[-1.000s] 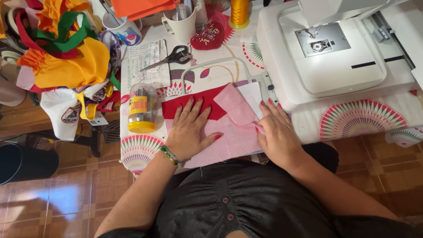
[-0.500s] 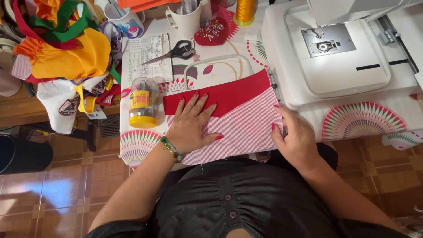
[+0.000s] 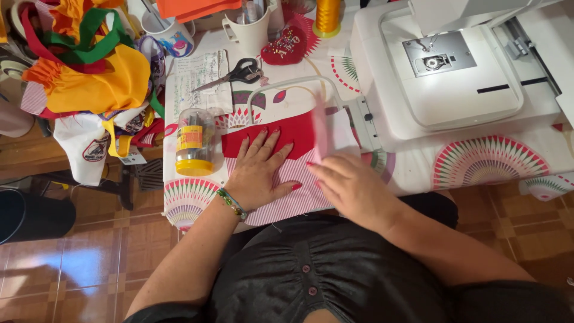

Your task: Preparing fabric for embroidery by applying spray adhesive and securing it within an embroidery hoop.

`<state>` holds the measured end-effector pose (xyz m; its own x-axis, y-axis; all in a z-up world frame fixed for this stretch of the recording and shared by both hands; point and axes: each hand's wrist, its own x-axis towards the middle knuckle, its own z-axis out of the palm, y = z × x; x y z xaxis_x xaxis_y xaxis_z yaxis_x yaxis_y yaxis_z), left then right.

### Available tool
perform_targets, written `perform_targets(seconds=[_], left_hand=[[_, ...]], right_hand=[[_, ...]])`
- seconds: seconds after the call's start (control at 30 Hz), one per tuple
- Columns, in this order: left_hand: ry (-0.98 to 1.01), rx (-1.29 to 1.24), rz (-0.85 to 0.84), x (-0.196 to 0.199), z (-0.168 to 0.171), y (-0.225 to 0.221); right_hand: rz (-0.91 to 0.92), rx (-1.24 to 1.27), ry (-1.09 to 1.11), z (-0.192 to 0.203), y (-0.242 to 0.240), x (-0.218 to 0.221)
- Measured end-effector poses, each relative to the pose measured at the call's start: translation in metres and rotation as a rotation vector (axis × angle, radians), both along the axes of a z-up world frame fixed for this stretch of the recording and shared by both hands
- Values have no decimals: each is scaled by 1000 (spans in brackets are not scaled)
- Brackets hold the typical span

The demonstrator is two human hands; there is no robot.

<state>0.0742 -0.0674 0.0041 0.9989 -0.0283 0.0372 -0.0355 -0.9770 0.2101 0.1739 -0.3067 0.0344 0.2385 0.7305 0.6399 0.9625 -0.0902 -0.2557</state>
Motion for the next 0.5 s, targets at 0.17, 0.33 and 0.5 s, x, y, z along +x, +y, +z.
perform_targets(seconds=[0.17,0.33,0.5], left_hand=[[-30,-9,-14,1,-9,5],[-38,-62,-21,0,-6,7],[-17,-77,-14,-1,-6,6]], right_hand=[[-18,111,241,-1,-8,-8],[-213,127,315,-17,-47,16],[-118,-71,486,1,-39,41]])
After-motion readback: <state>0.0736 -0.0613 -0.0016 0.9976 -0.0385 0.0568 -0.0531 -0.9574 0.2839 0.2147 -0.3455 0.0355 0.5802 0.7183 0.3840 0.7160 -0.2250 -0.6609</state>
